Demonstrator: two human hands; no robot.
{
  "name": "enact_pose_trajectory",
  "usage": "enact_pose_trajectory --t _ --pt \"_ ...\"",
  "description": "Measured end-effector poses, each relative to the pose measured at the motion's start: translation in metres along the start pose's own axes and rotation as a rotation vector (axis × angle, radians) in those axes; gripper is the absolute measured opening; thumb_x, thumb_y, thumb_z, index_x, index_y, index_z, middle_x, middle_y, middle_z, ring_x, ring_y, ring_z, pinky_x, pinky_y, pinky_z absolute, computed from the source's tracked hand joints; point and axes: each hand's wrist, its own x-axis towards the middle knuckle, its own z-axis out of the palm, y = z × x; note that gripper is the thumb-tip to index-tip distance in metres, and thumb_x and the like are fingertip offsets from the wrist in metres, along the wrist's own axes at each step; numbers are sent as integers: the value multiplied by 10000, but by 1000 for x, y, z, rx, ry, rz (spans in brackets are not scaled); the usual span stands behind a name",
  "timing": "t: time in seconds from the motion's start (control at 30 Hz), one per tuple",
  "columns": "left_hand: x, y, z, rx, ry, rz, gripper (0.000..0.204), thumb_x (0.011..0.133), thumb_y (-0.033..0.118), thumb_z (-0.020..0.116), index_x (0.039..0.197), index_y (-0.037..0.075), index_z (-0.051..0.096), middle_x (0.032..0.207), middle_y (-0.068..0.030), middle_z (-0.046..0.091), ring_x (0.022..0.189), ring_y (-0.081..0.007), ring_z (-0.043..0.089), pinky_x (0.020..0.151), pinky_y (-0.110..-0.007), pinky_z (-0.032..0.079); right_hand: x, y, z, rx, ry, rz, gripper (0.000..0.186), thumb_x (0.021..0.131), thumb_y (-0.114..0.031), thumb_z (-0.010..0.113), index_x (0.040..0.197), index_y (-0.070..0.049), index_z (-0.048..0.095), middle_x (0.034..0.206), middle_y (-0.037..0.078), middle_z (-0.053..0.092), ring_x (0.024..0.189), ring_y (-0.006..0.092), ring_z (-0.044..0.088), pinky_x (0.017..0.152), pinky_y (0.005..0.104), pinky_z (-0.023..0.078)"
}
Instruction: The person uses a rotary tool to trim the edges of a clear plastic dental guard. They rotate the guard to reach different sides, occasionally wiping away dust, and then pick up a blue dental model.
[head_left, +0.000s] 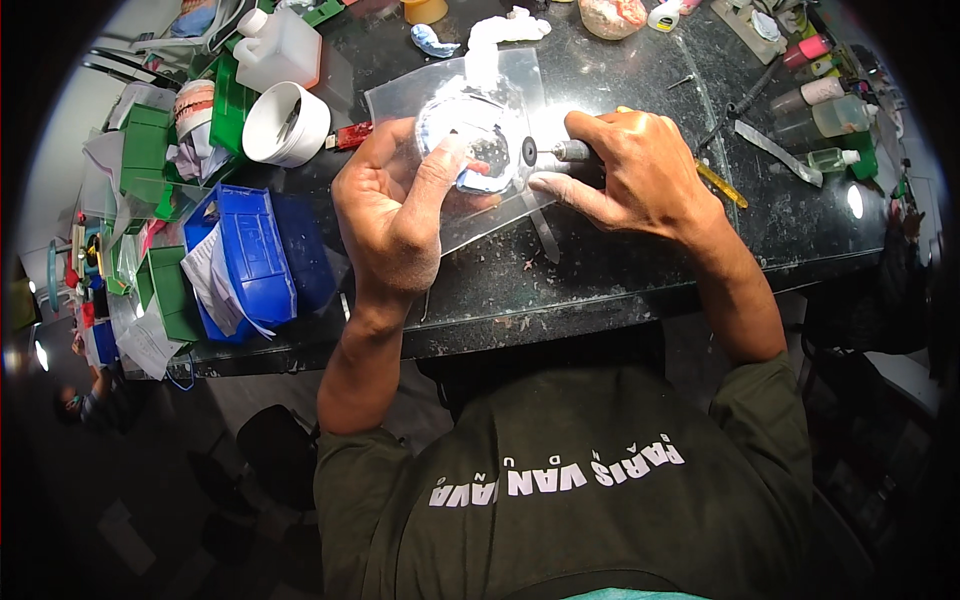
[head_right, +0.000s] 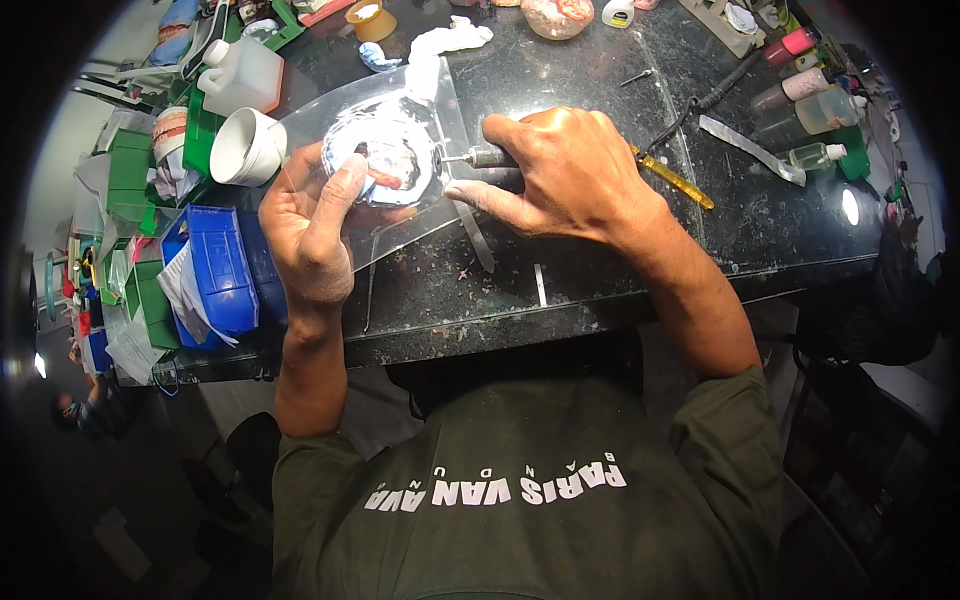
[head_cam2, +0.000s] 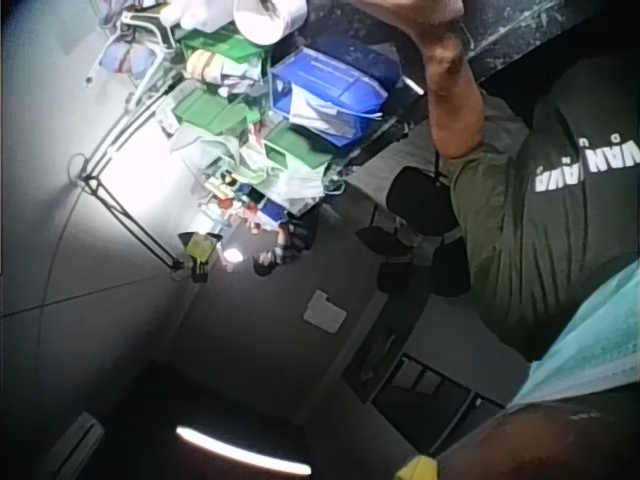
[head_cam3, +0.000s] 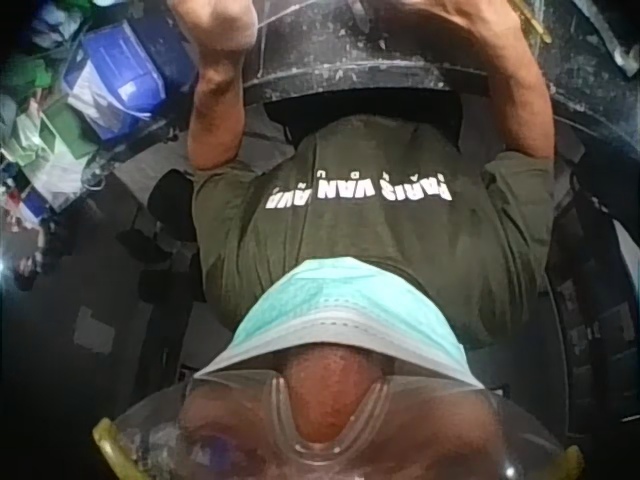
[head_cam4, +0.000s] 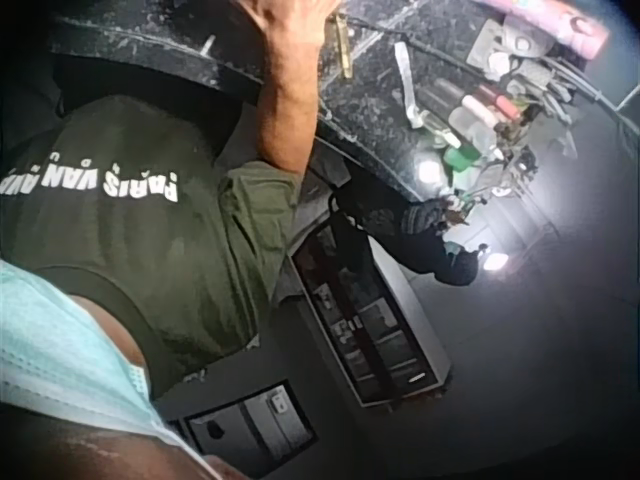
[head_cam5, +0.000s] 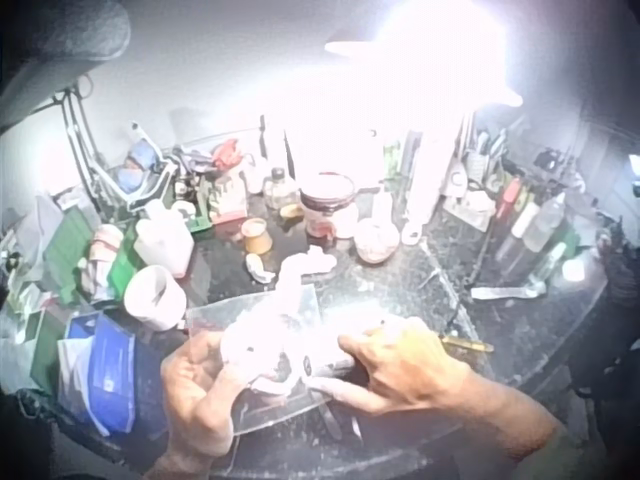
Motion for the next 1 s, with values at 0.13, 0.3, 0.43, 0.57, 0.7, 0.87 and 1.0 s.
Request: enact_pose_trajectory --t 0.13,0.3,0.43,0.57,0.7,0.87,1.0 --pt "-1 -1 2 14 56 45 230 996 51 593 1167 -98 631 974 -198 741 866 -237 755 656 -364 686 0 -3 2 15 42 26 526 914 -535 730 811 -35 608 654 145 658 608 360 681 545 448 525" --pt "-3 1 5 13 87 66 213 997 49 596 1159 -84 636 995 -185 734 884 -234 752 649 -354 683 1 -6 1 27 51 27 508 913 -514 736 805 -36 600 655 143 657 608 362 681 548 450 527" --pt "-4 2 5 15 91 72 210 995 48 601 1156 -82 636 997 -182 733 881 -232 751 644 -355 680 1 -6 2 16 55 14 499 909 -501 742 805 -36 597 661 146 658 611 361 683 551 449 528" --pt "-4 0 6 5 92 76 214 997 54 601 1158 -83 636 983 -180 737 876 -229 751 643 -352 676 1 -6 3 22 42 16 493 912 -493 742 807 -34 596 656 148 655 614 359 685 555 448 529" --pt "-4 0 5 32 75 86 216 1001 61 599 1154 -87 638 963 -181 742 871 -227 752 645 -344 670 1 -6 3 12 31 12 490 915 -490 739 813 -31 599 651 153 654 617 358 687 559 450 531" --pt "-4 -1 4 41 63 106 220 1001 64 599 1150 -92 639 963 -182 742 869 -230 752 649 -347 670 2 -7 1 0 16 31 504 918 -508 727 825 -27 609 644 158 654 617 357 689 565 451 534" --pt "-5 1 6 -26 69 79 158 996 35 623 1102 -82 625 965 -167 744 857 -177 736 692 -317 656 2 -7 2 5 13 32 510 920 -514 720 830 -23 614 644 161 655 620 360 690 572 453 537"
